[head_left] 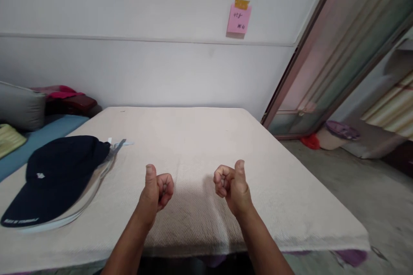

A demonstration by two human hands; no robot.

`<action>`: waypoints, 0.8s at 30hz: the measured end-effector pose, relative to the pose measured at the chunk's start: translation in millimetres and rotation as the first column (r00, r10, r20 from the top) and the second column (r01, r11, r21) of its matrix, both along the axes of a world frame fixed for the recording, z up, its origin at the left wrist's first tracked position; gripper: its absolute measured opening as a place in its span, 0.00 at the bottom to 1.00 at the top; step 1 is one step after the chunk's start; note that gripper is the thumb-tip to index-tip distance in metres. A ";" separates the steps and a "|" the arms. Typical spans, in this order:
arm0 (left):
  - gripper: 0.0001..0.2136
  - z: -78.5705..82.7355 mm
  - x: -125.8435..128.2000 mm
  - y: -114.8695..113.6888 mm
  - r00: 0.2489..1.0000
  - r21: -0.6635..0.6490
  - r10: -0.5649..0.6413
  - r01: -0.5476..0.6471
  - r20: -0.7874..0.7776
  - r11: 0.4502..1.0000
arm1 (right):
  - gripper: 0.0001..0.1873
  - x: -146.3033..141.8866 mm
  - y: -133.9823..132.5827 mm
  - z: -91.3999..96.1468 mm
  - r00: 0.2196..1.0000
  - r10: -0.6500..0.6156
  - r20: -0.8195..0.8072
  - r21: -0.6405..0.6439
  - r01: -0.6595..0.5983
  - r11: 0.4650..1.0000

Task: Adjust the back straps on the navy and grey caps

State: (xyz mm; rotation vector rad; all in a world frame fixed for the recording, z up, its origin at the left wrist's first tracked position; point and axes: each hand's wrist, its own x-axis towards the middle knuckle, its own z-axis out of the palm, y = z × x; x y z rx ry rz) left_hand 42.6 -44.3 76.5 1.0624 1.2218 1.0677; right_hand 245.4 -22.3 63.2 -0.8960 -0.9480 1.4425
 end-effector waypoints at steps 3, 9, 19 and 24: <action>0.36 -2.3 4.8 0.8 1.000 -0.017 -0.015 0.015 -0.001 1.000 | 0.39 3.6 0.0 -0.9 1.000 -0.006 0.001 -0.005 0.006 1.000; 0.35 -10.6 8.8 5.3 1.000 -0.080 0.006 -0.006 0.003 0.997 | 0.39 4.2 -0.1 -6.5 0.999 -0.017 0.032 -0.007 0.017 1.000; 0.16 -47.9 -11.7 17.7 0.891 -0.022 -0.012 0.002 -0.454 1.000 | 0.23 -21.8 7.0 -19.2 0.950 -0.071 0.303 0.064 0.054 0.996; 0.06 -71.9 -24.8 14.3 0.798 -0.083 -0.138 0.110 -0.587 0.990 | 0.09 -41.3 14.0 -47.2 0.707 0.075 0.703 0.025 -0.130 0.991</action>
